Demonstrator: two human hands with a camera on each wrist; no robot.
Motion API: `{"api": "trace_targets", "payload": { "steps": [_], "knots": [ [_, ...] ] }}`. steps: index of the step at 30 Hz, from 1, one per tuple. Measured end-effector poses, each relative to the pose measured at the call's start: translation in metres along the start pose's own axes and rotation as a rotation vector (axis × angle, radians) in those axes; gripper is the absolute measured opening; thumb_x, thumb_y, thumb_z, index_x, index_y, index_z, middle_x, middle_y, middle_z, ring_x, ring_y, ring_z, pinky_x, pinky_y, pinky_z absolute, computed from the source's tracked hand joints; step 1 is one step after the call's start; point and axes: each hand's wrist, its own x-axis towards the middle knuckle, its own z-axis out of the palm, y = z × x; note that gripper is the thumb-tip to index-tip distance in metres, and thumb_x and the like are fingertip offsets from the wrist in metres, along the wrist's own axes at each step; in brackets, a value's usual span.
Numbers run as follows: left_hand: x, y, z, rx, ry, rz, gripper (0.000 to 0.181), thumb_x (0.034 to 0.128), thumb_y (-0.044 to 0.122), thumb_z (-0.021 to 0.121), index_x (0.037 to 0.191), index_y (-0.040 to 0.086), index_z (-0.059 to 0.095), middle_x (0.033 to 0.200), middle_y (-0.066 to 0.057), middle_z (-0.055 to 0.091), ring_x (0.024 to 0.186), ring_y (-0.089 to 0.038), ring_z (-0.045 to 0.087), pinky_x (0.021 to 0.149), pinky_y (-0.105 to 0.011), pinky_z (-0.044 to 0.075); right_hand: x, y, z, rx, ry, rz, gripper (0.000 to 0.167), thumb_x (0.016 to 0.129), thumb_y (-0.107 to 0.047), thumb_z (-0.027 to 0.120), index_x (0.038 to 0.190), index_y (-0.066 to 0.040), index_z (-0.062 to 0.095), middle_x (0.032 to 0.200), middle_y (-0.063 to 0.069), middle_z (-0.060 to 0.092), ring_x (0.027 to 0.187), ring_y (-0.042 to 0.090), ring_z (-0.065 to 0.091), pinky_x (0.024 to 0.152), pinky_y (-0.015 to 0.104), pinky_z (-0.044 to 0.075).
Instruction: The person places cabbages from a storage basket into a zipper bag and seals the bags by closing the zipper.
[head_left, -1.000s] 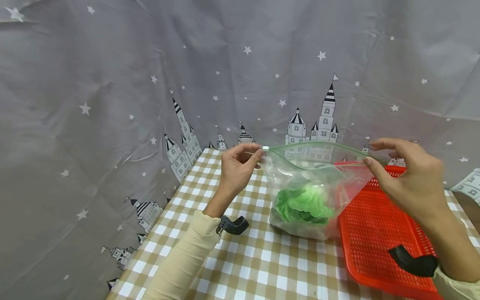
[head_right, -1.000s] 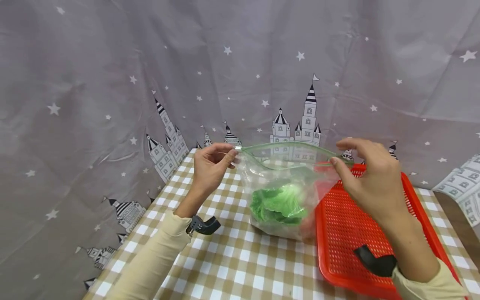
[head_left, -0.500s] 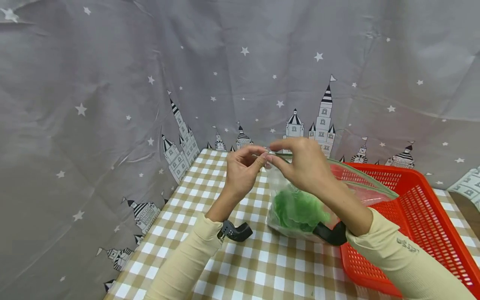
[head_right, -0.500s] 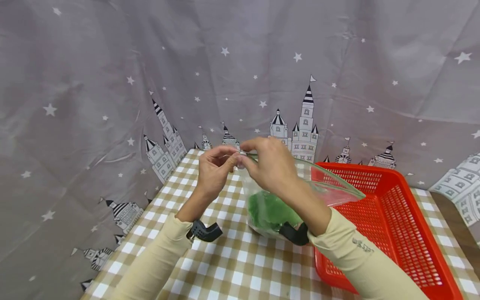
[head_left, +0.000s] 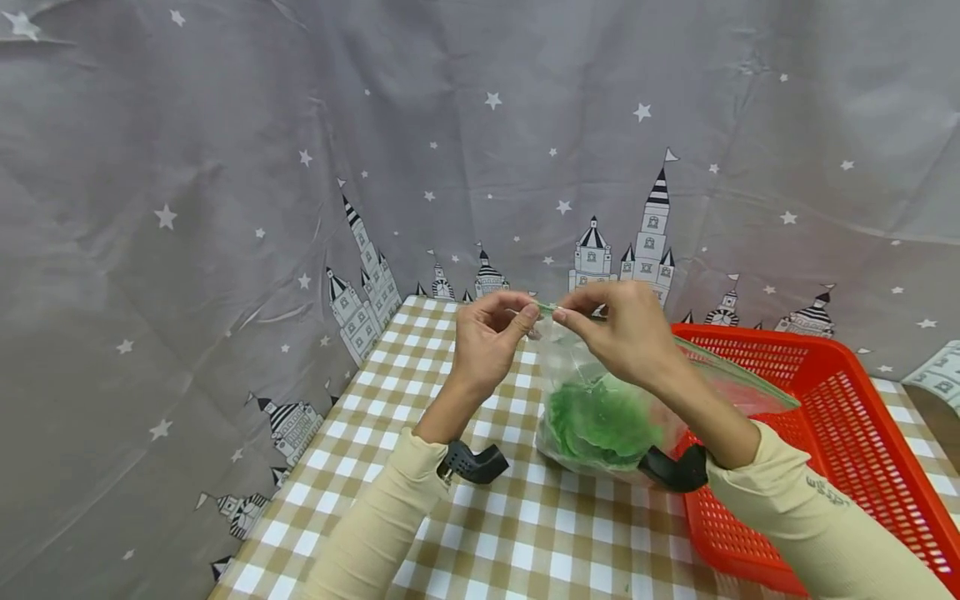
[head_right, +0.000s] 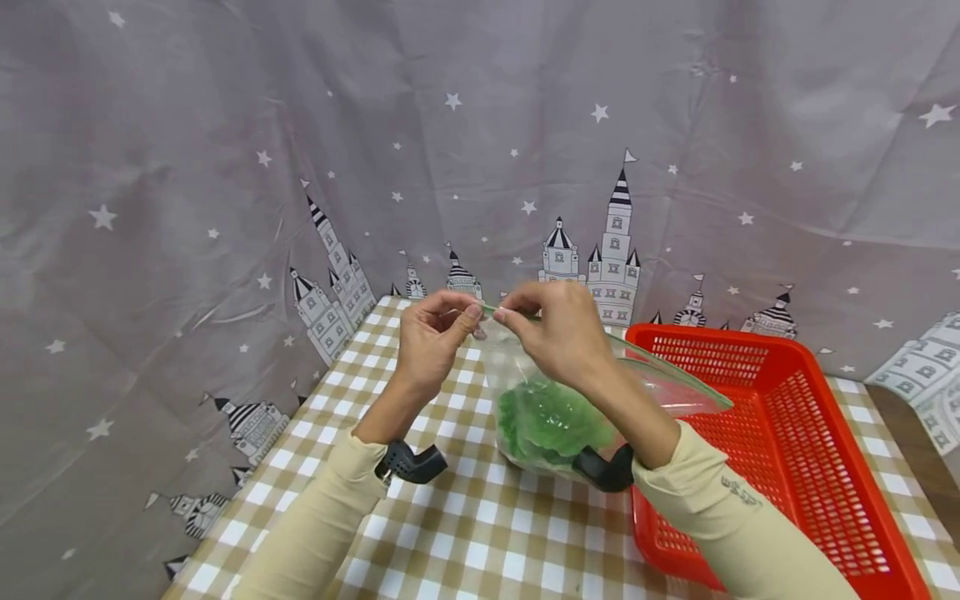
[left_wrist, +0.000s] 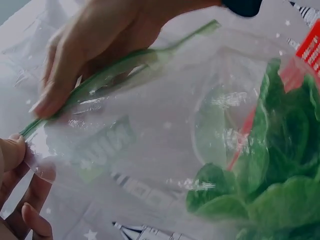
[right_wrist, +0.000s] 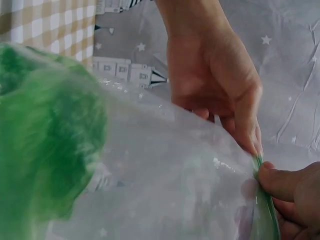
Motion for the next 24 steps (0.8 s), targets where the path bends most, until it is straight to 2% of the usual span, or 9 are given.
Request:
{"api": "trace_targets", "payload": {
  "steps": [7,10,15,17,20,24],
  "knots": [
    [0.003,-0.005,-0.012,-0.007,0.064,-0.005,0.009,0.0878,-0.005,0.068,0.093,-0.012,0.065,0.075,0.002,0.068,0.060,-0.013,0.063,0.058,-0.025,0.049,-0.014,0.014,-0.018,-0.054,0.013,0.030,0.006,0.088,-0.014,0.075,0.087,-0.008,0.077,0.082,0.002,0.072,0.068,0.015,0.062,0.062,0.030,0.051],
    [0.003,-0.007,-0.016,-0.024,0.084,-0.007,0.005,0.0880,-0.007,0.067,0.093,-0.009,0.066,0.077,0.001,0.067,0.060,-0.013,0.062,0.058,-0.024,0.048,-0.021,0.019,-0.029,-0.069,0.016,0.047,0.007,0.088,-0.015,0.076,0.088,-0.008,0.077,0.082,0.003,0.072,0.066,0.016,0.062,0.058,0.027,0.050],
    [0.004,-0.007,-0.030,-0.070,0.127,-0.016,0.006,0.0880,-0.009,0.066,0.089,-0.003,0.067,0.078,-0.001,0.067,0.059,-0.012,0.062,0.062,-0.026,0.052,-0.039,0.031,-0.054,-0.121,0.030,0.095,0.008,0.087,-0.019,0.076,0.089,-0.011,0.077,0.080,0.002,0.071,0.063,0.018,0.060,0.053,0.024,0.046],
    [0.003,-0.006,-0.038,-0.063,0.150,-0.015,0.008,0.0879,-0.009,0.066,0.088,-0.002,0.067,0.078,-0.002,0.067,0.059,-0.012,0.062,0.063,-0.026,0.053,-0.048,0.037,-0.066,-0.145,0.051,0.103,0.007,0.086,-0.018,0.078,0.090,-0.012,0.078,0.080,0.001,0.071,0.065,0.017,0.061,0.053,0.022,0.046],
    [0.000,-0.003,-0.051,-0.031,0.174,-0.008,0.009,0.0877,-0.010,0.065,0.087,-0.001,0.067,0.078,-0.003,0.066,0.058,-0.013,0.061,0.062,-0.026,0.053,-0.061,0.045,-0.083,-0.177,0.089,0.109,0.006,0.084,-0.016,0.079,0.090,-0.017,0.078,0.081,0.001,0.072,0.069,0.009,0.062,0.053,0.020,0.044],
    [-0.010,0.013,-0.059,0.001,0.165,0.022,0.018,0.0880,-0.010,0.065,0.086,0.007,0.069,0.081,-0.002,0.065,0.059,-0.012,0.062,0.059,-0.023,0.051,-0.079,0.043,-0.099,-0.195,0.122,0.088,0.012,0.081,-0.014,0.081,0.090,-0.022,0.078,0.085,0.000,0.073,0.070,-0.002,0.056,0.052,0.019,0.038]
  ]
}}
